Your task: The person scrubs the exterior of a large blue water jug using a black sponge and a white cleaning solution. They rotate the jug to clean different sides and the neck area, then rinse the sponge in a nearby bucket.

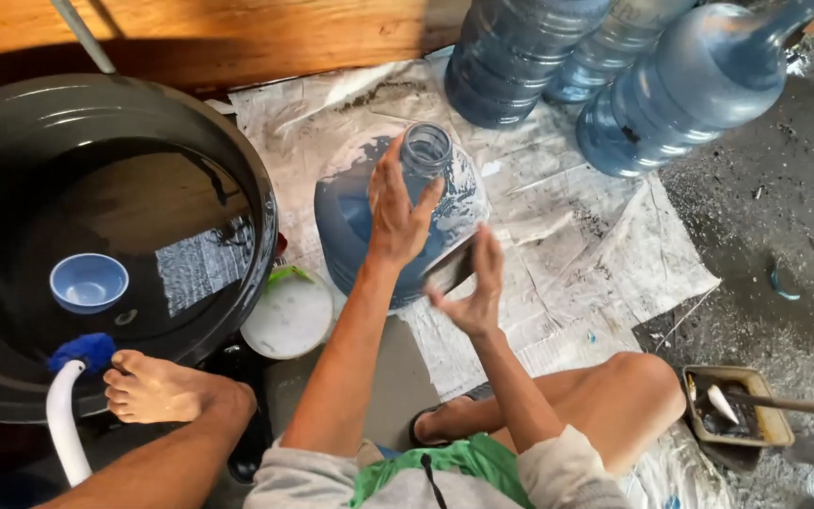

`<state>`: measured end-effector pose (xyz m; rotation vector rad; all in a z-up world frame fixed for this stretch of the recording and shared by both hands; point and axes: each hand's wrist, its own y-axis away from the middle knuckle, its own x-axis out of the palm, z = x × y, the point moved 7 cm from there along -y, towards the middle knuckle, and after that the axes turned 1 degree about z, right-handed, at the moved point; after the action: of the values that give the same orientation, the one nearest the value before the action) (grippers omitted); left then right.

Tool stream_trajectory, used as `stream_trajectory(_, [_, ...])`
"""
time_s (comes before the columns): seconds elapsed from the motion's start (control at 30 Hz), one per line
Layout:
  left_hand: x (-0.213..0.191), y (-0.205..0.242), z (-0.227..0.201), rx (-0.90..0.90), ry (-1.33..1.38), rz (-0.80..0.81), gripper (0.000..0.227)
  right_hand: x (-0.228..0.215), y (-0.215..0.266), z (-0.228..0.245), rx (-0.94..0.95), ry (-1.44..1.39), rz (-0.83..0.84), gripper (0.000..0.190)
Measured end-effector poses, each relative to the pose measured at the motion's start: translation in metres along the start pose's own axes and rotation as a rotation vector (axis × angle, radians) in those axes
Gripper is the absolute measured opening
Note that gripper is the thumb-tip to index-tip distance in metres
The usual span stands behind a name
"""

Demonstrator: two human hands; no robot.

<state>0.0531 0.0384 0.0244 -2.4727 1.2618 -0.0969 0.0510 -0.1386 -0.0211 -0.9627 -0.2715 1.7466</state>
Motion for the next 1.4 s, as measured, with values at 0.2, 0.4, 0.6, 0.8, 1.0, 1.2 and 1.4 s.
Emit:
stream_trajectory(0.2, [-0.009,0.062,-0.061,-0.183,-0.238,0.078,0.049,0.011,-0.024,-0.009,0.015,0.163,0.089,0.083])
stream_trajectory(0.4, [0.024,0.095,-0.023,0.145,-0.622,-0.137,0.056,-0.005,-0.059,0.031,0.196,-0.088,0.262,0.042])
stream_trajectory(0.6, [0.04,0.113,-0.007,0.126,-0.771,-0.221,0.063,-0.001,-0.132,0.041,0.171,-0.205,0.274,0.069])
stream_trajectory(0.8, [0.008,0.109,-0.002,0.034,-0.865,-0.409,0.054,0.059,-0.156,0.012,0.22,-0.36,0.041,0.04])
stream_trajectory(1.0, [-0.071,0.082,0.074,-0.103,-0.524,-0.514,0.046,0.026,-0.146,-0.029,0.159,-0.457,-0.062,0.04])
stream_trajectory(1.2, [-0.1,0.177,0.329,-0.726,-0.736,0.057,0.028,-0.086,-0.105,-0.073,0.193,-0.632,-0.315,0.038])
stream_trajectory(1.4, [-0.128,0.221,0.433,-1.134,-0.753,-0.022,0.068,-0.149,-0.041,-0.096,0.273,-0.649,-0.41,0.036])
